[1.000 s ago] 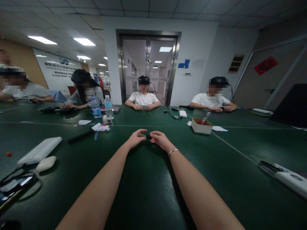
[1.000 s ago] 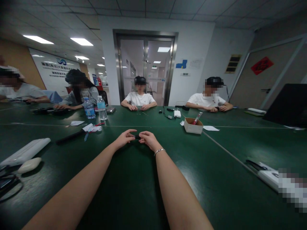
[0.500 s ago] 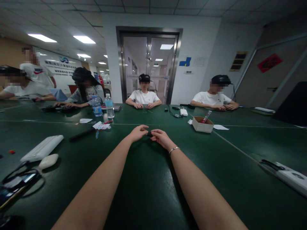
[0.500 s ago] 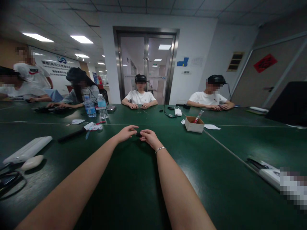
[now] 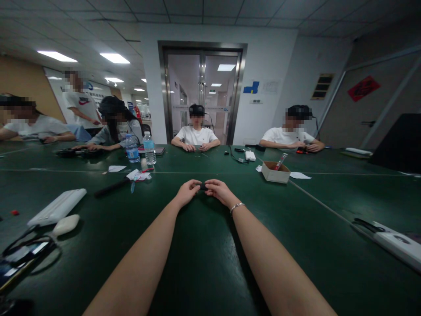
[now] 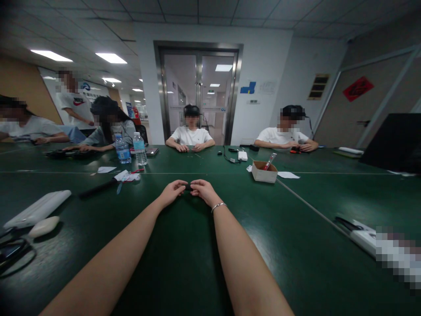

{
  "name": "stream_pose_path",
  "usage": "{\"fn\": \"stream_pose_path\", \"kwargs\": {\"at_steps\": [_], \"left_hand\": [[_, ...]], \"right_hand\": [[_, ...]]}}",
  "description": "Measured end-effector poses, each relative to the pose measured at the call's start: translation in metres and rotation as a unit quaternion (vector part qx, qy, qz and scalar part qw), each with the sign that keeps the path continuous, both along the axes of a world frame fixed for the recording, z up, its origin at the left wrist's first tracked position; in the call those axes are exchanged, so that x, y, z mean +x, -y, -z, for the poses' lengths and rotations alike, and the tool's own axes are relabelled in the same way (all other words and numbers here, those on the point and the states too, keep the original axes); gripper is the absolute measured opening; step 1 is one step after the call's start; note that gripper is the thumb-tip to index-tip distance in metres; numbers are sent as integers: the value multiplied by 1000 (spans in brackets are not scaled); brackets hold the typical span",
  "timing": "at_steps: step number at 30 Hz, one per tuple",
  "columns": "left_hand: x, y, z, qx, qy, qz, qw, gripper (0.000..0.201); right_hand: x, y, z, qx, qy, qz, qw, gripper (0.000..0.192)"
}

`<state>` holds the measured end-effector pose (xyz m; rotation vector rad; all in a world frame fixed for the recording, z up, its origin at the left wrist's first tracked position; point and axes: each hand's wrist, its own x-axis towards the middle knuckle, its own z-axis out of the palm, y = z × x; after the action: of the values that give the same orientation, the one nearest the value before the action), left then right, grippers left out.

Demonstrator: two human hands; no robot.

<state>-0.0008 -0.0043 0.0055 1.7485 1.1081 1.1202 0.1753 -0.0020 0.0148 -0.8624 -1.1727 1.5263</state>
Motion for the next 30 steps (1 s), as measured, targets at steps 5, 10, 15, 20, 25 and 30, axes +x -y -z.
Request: {"fn": "stream_pose_path", "kwargs": {"at_steps": [5, 10, 15, 20, 25, 30], "left_hand": [[0, 1, 1, 13, 11, -5, 1000, 29], [0, -1, 2, 9, 26, -2, 1000, 30], [0, -2, 4, 12, 35, -2, 999, 29], [0, -2, 3, 8, 61, -15, 998, 20], [1, 2, -1, -7, 65, -12, 998, 17], [1, 2, -2, -8, 65, -6, 998, 19]], "right_hand": [[-3, 3, -5, -1, 38, -21, 999, 21], [-10, 2, -7, 16, 156, -6, 988, 3], [-9, 3, -8, 35, 131, -25, 990, 21], [-8, 0, -5, 52, 178, -9, 983, 10], [-6, -2, -2, 40, 151, -13, 988, 22], [-5, -3, -1, 65, 144, -18, 987, 25]]}}
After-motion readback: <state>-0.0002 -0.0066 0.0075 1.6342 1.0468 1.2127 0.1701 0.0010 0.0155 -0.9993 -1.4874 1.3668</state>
